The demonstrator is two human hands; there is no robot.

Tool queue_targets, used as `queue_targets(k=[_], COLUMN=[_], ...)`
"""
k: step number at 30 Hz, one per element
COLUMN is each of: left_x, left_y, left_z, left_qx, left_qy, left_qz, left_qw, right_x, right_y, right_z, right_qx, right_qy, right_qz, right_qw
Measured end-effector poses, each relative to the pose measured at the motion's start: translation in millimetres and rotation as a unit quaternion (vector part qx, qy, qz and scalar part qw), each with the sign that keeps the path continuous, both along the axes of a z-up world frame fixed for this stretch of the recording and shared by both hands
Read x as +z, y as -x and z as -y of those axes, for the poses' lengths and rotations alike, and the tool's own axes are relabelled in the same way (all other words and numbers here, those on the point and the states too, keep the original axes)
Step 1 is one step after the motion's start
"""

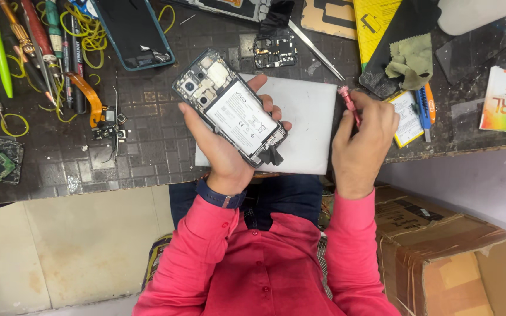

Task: The person cleans a smartphone battery with a cloth, places it into the phone chassis, and uses a screwdriver to secure internal components. They then use a plastic pry tool to adjust parts around the battery area.

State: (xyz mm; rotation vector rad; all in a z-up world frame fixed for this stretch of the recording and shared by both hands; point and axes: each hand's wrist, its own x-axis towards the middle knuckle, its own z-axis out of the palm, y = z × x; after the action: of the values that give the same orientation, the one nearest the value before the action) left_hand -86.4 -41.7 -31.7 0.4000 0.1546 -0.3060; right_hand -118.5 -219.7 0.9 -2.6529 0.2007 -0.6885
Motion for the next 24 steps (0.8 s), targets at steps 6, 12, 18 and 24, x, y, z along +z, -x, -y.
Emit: queue_targets(k=[6, 12, 18, 24], left_x=[-2, 2, -3, -4], left_y=[9, 14, 10, 9], left_z=[8, 13, 10, 9], left_qx=[0.052, 0.082, 0.062, 0.056], left_qy=[0.006, -0.006, -0.003, 0.004], left_qz=[-0.032, -0.06, -0.055, -0.044], left_qw=[0.998, 0.995, 0.997, 0.997], right_x=[-6, -25, -48, -55], right_y=[-9, 18, 40, 42], right_z=[9, 46, 115, 134], right_qx=[0.012, -0.069, -0.16, -0.157], right_qy=[-0.011, -0.003, 0.075, -0.05], right_qz=[0.011, 0.062, 0.017, -0.013], right_qw=[1.0, 0.996, 0.984, 0.986])
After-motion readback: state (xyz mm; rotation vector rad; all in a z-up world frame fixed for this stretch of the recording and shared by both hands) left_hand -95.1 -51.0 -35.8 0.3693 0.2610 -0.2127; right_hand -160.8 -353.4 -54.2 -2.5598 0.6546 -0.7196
